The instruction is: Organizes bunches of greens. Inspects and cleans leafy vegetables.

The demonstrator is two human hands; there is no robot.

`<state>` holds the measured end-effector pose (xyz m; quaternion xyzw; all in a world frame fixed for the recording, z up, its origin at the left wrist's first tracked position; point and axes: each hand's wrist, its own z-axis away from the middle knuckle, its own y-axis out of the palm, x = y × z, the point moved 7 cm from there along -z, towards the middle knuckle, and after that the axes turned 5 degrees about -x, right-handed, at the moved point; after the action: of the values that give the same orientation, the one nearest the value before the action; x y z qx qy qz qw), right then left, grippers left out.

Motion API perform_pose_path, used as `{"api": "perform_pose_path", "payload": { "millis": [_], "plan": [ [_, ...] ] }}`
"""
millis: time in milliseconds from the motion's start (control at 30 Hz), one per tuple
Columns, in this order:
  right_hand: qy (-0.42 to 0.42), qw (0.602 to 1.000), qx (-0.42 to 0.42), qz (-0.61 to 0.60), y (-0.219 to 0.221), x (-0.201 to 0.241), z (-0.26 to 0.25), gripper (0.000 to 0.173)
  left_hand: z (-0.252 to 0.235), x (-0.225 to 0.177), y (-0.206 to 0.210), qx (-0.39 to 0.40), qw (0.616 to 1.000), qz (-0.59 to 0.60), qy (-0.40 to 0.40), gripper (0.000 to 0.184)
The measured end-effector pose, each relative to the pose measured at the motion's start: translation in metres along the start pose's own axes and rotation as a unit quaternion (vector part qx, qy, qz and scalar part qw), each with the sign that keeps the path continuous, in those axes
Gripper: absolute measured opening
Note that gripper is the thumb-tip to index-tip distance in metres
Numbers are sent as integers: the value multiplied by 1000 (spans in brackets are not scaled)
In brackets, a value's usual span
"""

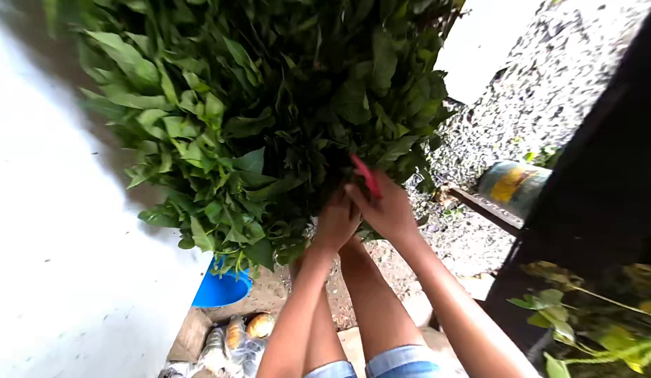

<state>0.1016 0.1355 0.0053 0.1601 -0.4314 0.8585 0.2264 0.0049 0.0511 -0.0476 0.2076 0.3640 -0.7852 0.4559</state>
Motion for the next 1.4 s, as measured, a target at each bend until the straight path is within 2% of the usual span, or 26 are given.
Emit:
{"api": "perform_pose_path", "payload": {
  "millis": [67,133,167,200,233,267,300,367,400,467,500,567,633,667,700,767,867,967,1067,1133,1200,1267,1333,1400],
  "plan": [
    [-6,999,-46,-21,-24,7,9,30,35,14,-70,-186,975,-80,93,36],
    [-6,996,26,-85,-6,25,4,31,65,39,-136,-334,929,-107,116,32],
    [-31,990,71,-115,16,41,-2,32,71,52,-158,-365,916,-108,123,29],
    [-74,983,102,-135,42,60,-9,31,70,62,-169,-361,916,-109,137,26],
    [-118,975,118,-150,70,80,-18,30,63,64,-171,-320,929,-114,147,24],
    [-139,966,135,-168,98,98,-28,30,51,62,-165,-255,949,-123,135,25],
    [-117,960,169,-191,125,110,-42,33,37,59,-156,-195,967,-138,94,25],
    [-4,953,201,-226,163,115,-66,39,12,65,-145,-136,972,-177,-75,32],
    [32,958,179,-223,165,111,-74,41,5,72,-145,-153,957,-195,-153,38],
    [57,968,116,-214,150,93,-82,41,-6,81,-143,-221,921,-241,-210,48],
    [66,971,81,-217,137,76,-85,42,-12,79,-134,-231,914,-258,-213,53],
    [66,977,14,-202,102,29,-93,42,-27,59,-97,-240,918,-277,-152,60],
    [31,977,-24,-209,65,-17,-111,42,-51,31,-39,-213,945,-239,-68,65],
    [31,971,-17,-238,50,-30,-120,43,-65,16,-8,-183,962,-198,-42,62],
    [47,960,-1,-277,38,-37,-130,45,-79,-1,23,-147,977,-152,-37,59],
    [93,937,12,-337,25,-39,-145,43,-99,-28,65,-80,993,-36,-77,50],
    [108,924,4,-367,26,-33,-150,38,-101,-22,66,-55,991,106,-67,48],
    [72,934,12,-349,40,-20,-135,39,-80,-2,24,-2,995,89,-51,56],
    [49,955,19,-293,52,4,-113,44,-43,-5,-51,-16,1000,7,-11,51],
    [51,963,19,-263,47,20,-85,47,2,1,-107,-108,993,7,35,42],
    [50,966,3,-254,39,24,-47,47,68,21,-161,-260,964,0,54,37],
    [56,968,-20,-245,28,18,-13,44,146,34,-214,-408,912,-25,48,37],
    [80,977,-43,-196,7,9,27,40,228,31,-261,-516,851,-97,22,43],
    [101,982,-75,-140,-15,3,63,38,296,20,-301,-608,772,-186,23,46]
  ]
}}
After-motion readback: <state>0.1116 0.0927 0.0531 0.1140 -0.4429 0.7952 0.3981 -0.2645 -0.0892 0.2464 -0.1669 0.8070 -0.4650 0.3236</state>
